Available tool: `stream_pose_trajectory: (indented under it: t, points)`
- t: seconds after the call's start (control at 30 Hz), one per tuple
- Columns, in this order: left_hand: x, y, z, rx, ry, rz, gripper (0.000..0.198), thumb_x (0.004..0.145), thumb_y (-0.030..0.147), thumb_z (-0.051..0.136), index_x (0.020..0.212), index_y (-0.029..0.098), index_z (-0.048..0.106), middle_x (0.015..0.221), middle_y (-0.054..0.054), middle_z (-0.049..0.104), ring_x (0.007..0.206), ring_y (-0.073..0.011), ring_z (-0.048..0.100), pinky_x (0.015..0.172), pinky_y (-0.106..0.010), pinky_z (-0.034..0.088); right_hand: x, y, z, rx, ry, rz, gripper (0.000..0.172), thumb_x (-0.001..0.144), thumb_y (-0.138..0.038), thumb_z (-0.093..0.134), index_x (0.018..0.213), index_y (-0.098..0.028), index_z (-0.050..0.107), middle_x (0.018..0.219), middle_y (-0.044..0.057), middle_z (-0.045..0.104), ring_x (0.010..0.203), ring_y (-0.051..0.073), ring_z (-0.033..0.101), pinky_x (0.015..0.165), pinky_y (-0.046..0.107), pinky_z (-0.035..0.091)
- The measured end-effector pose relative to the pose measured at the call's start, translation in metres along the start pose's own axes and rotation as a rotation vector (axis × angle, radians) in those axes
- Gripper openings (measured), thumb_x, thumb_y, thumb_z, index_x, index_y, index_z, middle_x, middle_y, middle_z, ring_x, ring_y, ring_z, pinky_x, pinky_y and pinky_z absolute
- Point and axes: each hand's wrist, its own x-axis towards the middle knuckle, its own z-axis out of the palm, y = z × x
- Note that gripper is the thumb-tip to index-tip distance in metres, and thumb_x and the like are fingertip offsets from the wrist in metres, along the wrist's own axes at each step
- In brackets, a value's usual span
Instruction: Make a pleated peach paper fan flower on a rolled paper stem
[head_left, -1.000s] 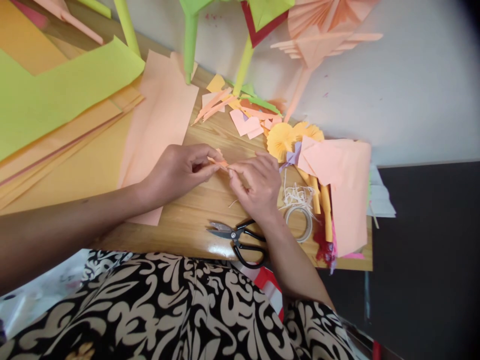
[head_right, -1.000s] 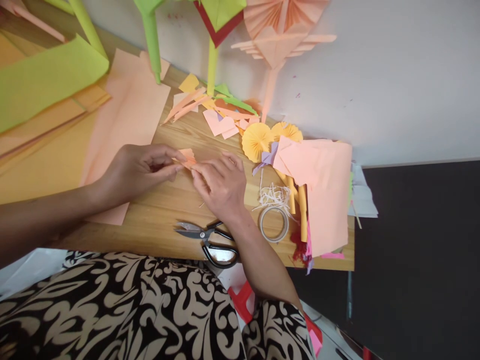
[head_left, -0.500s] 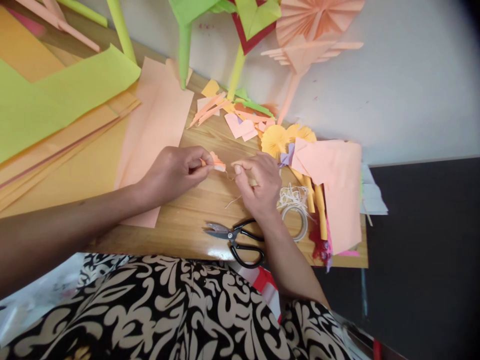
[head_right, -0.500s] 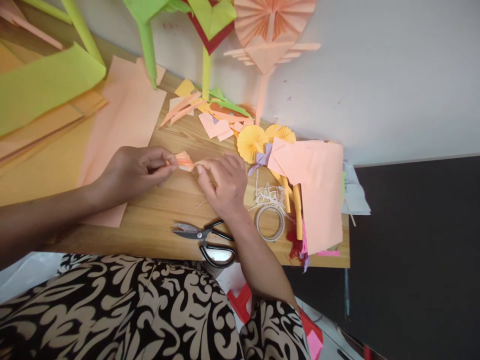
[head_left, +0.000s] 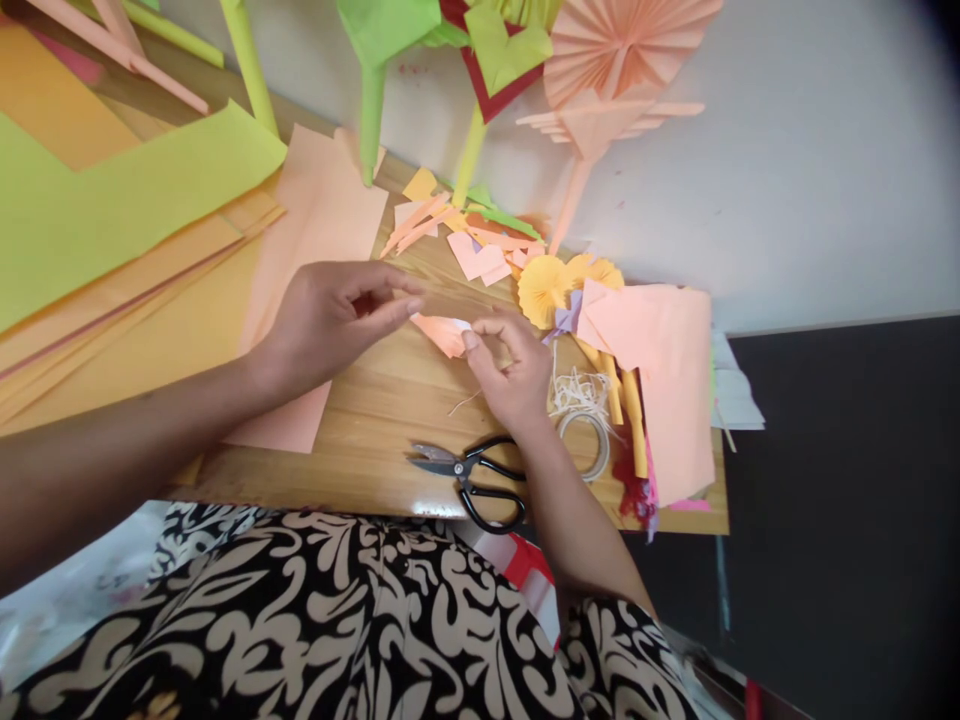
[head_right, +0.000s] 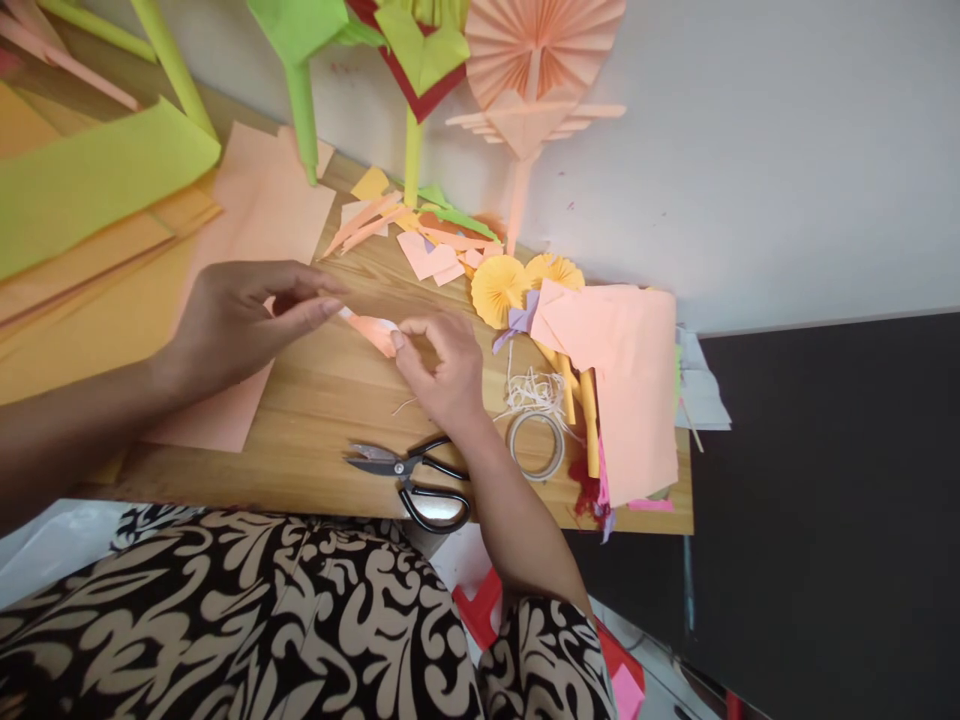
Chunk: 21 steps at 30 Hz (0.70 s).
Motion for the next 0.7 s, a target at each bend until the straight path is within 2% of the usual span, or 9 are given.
stream_pose_trajectory:
  t: [0.07,0.13,0.23,0.3,0.4,0.47,0.57,0.63,0.7]
  points:
    - [0.004,-0.003,0.0,-0.033,-0.044,0.047,0.026,0.085,0.044,0.068,0.091,0.021,0.077,0.091,-0.004,0.075,0.073,-0.0147,0.061,0.07,-0.026,0.048,0.001,-0.002,-0.001,0.066,-0.022,0.053,0.022,0.099,-0.036,0.056,0.083,-0.023,0.064,0.078,-0.002,0.07,0.076,0.016,0.065,0.084,0.034,0.053]
    - [0.006,-0.006,0.003,-0.096,-0.15,0.036,0.03,0.083,0.046,0.069,0.095,0.02,0.077,0.101,-0.005,0.076,0.083,-0.0166,0.066,0.076,-0.026,0.051,0.001,-0.004,-0.002,0.13,-0.057,0.105,0.02,0.098,-0.036,0.057,0.083,-0.023,0.063,0.078,-0.001,0.07,0.076,0.015,0.065,0.078,0.032,0.051]
    - [0.003,-0.009,0.009,-0.179,-0.313,-0.086,0.033,0.084,0.049,0.065,0.094,0.019,0.076,0.09,-0.003,0.077,0.077,-0.0159,0.067,0.068,-0.024,0.05,0.003,-0.006,-0.001,0.204,-0.098,0.129,0.019,0.096,-0.035,0.059,0.081,-0.023,0.062,0.079,-0.002,0.071,0.076,0.015,0.064,0.078,0.032,0.05]
    - [0.001,-0.009,0.011,-0.222,-0.352,-0.159,0.033,0.083,0.048,0.065,0.086,0.017,0.074,0.079,-0.002,0.074,0.07,-0.0142,0.064,0.062,-0.023,0.047,0.003,-0.006,-0.001,0.225,-0.11,0.127,0.019,0.096,-0.034,0.06,0.08,-0.024,0.062,0.079,-0.002,0.071,0.076,0.015,0.065,0.08,0.032,0.05]
    - [0.0,-0.007,0.012,-0.273,-0.32,-0.212,0.029,0.081,0.045,0.068,0.08,0.016,0.071,0.077,-0.002,0.073,0.066,-0.0124,0.062,0.06,-0.022,0.045,0.001,-0.004,-0.001,0.261,-0.142,0.184,0.019,0.098,-0.038,0.058,0.087,-0.024,0.066,0.081,-0.001,0.072,0.077,0.016,0.066,0.08,0.034,0.052]
    - [0.001,-0.005,0.011,-0.288,-0.284,-0.22,0.028,0.081,0.043,0.069,0.078,0.016,0.071,0.076,-0.002,0.073,0.065,-0.0114,0.061,0.06,-0.022,0.045,0.0,-0.002,-0.001,0.326,-0.203,0.259,0.022,0.099,-0.043,0.057,0.105,-0.026,0.069,0.084,-0.001,0.073,0.078,0.017,0.067,0.079,0.035,0.055]
    - [0.004,-0.005,0.01,-0.305,-0.235,-0.218,0.026,0.082,0.042,0.07,0.079,0.016,0.072,0.072,-0.001,0.071,0.06,-0.0095,0.058,0.057,-0.021,0.044,-0.002,0.003,0.0,0.407,-0.29,0.309,0.046,0.094,-0.048,0.067,0.134,-0.028,0.06,0.089,-0.001,0.075,0.082,0.018,0.07,0.084,0.037,0.057]
    - [0.005,-0.007,0.01,-0.322,-0.206,-0.231,0.023,0.083,0.04,0.071,0.081,0.017,0.073,0.069,0.001,0.07,0.057,-0.0088,0.056,0.054,-0.021,0.043,-0.001,0.007,0.0,0.4,-0.297,0.306,0.056,0.092,-0.047,0.071,0.142,-0.029,0.055,0.091,-0.001,0.075,0.084,0.019,0.071,0.087,0.039,0.058]
    - [0.006,-0.009,0.01,-0.344,-0.182,-0.25,0.019,0.084,0.036,0.071,0.082,0.018,0.072,0.067,0.002,0.069,0.055,-0.0086,0.056,0.054,-0.021,0.045,0.0,0.012,-0.004,0.307,-0.238,0.298,0.05,0.095,-0.043,0.066,0.142,-0.029,0.055,0.091,0.0,0.075,0.086,0.02,0.071,0.09,0.041,0.058]
